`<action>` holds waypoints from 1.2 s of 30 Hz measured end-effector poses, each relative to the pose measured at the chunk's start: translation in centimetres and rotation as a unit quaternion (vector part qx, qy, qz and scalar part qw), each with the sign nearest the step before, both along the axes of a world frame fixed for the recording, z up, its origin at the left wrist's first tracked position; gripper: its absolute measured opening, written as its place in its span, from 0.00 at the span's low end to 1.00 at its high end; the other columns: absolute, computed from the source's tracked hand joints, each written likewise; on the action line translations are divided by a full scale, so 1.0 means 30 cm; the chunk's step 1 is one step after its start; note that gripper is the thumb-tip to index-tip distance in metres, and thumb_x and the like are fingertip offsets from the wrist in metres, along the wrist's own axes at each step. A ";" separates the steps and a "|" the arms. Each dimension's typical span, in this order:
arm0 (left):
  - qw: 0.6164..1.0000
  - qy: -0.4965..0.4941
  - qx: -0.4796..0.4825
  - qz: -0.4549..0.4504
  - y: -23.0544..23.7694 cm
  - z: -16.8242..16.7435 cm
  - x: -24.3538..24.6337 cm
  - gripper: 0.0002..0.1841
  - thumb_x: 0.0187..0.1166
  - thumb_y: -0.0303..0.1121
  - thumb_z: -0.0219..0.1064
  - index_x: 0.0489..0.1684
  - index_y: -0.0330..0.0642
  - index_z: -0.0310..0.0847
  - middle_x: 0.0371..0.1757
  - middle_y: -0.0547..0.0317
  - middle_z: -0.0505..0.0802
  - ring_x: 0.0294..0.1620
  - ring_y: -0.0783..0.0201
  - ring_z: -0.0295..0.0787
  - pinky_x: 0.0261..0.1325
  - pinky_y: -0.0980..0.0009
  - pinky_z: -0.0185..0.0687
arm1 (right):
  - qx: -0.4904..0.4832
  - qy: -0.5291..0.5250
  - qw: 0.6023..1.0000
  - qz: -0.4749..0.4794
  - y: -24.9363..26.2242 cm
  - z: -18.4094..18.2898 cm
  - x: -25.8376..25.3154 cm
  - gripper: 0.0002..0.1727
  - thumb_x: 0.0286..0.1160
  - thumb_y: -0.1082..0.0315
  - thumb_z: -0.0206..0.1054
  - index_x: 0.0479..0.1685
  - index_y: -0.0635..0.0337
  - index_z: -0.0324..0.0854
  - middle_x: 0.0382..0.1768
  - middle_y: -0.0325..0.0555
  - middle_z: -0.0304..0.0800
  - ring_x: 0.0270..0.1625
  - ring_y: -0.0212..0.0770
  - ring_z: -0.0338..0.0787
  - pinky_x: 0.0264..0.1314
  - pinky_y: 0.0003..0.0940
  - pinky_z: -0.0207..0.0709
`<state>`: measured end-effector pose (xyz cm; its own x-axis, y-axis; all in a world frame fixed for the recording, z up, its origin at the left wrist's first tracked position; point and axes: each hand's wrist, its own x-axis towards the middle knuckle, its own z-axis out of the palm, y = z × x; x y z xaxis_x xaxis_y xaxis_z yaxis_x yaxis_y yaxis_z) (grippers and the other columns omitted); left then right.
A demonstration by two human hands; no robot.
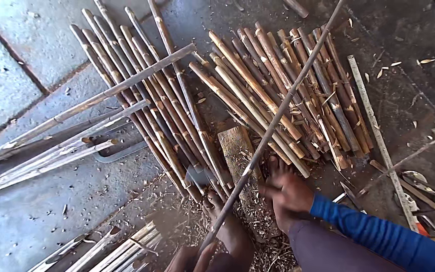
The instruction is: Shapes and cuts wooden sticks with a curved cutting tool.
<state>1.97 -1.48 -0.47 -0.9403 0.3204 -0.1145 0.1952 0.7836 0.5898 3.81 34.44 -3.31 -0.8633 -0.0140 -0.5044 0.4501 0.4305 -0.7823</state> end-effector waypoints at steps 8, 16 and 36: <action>0.997 -0.066 0.002 -0.033 -0.013 0.023 -0.041 0.26 0.69 0.55 0.80 0.23 0.36 0.87 0.15 0.58 0.86 0.14 0.72 0.79 0.22 0.71 0.78 | -0.015 0.019 0.997 -0.071 0.005 0.003 0.005 0.28 0.82 0.39 0.61 0.31 0.55 0.88 0.19 0.41 0.83 0.24 0.40 0.85 0.31 0.47 0.82; 0.995 -0.101 0.008 -0.025 0.003 0.045 -0.055 0.24 0.68 0.53 0.81 0.22 0.37 0.88 0.15 0.60 0.86 0.14 0.76 0.77 0.21 0.73 0.76 | -0.050 0.027 0.988 -0.146 0.021 0.011 -0.008 0.27 0.84 0.42 0.61 0.31 0.59 0.85 0.15 0.41 0.77 0.16 0.38 0.78 0.22 0.41 0.78; 0.989 -0.143 0.033 -0.037 0.022 0.050 -0.072 0.22 0.64 0.50 0.85 0.26 0.37 0.89 0.16 0.62 0.87 0.14 0.77 0.78 0.21 0.75 0.77 | 0.012 -0.001 0.999 0.043 -0.003 0.009 0.015 0.26 0.83 0.40 0.60 0.38 0.53 0.91 0.27 0.46 0.89 0.35 0.48 0.91 0.42 0.58 0.84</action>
